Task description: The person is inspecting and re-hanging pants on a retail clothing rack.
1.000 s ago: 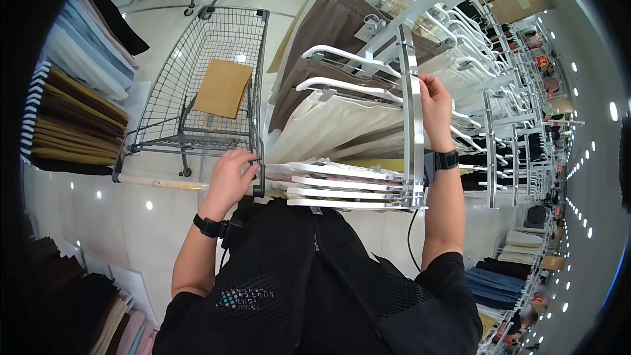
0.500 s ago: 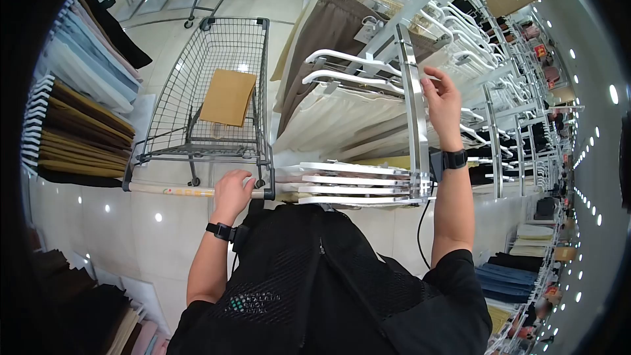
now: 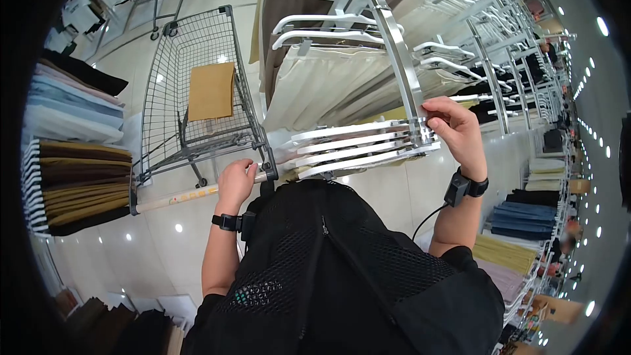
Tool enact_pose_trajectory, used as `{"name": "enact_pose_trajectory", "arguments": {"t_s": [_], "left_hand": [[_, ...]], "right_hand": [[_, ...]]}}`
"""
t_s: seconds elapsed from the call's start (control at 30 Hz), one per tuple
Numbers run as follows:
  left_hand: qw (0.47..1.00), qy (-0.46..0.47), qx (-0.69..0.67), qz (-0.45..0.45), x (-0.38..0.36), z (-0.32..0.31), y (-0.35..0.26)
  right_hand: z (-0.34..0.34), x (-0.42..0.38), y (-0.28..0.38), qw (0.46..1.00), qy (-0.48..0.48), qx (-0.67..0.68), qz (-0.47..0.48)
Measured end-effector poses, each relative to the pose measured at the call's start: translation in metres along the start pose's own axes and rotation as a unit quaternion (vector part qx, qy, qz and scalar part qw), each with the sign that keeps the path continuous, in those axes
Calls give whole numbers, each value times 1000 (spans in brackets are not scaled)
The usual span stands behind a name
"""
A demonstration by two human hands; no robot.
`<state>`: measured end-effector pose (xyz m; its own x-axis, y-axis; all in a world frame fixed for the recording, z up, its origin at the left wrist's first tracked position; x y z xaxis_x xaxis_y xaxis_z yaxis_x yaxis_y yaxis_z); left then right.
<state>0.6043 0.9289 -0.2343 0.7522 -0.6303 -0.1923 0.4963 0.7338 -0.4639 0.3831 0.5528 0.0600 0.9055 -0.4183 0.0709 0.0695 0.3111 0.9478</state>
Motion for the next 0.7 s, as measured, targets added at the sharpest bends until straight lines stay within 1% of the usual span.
{"name": "enact_pose_trajectory", "arguments": {"t_s": [0.07,0.1,0.3,0.43,0.47,0.53,0.6,0.63,0.67,0.7], "left_hand": [[1000,19,-13,-22,5,-2,0],[998,33,-28,-39,8,-2,0],[995,63,-27,-79,18,1,-1],[993,65,-20,-98,20,-2,0],[993,62,-19,-99,20,-1,1],[994,42,-29,-94,20,-1,-2],[995,29,-25,-88,21,0,-4],[996,34,-25,-78,22,-1,-6],[997,40,-24,-68,22,0,-6],[997,26,-26,-74,23,-4,-4]], "right_hand": [[1,-8,-6,1000,-28,-1,9],[-1,-11,-8,999,-38,22,19],[-14,-23,-17,991,-131,38,9],[-11,-20,-17,990,-138,40,-5],[-10,-14,-14,991,-130,20,-11],[-6,3,-10,993,-119,1,-6],[-3,21,-6,992,-105,-54,-45],[-3,31,-3,992,-99,-74,-39],[0,41,-4,992,-98,-75,-36],[2,52,-6,994,-84,-65,-34]]}}
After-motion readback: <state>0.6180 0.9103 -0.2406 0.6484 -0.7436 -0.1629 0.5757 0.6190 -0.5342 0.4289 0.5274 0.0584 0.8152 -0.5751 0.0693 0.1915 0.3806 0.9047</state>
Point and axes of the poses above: each hand's wrist, its own x-axis towards the middle knuckle, its own z-axis out of the back of the hand, y = z × x, the point moved 1 cm from there along x, towards the middle knuckle, and after that the axes turned 12 degrees about x, right-handed, at the moved point
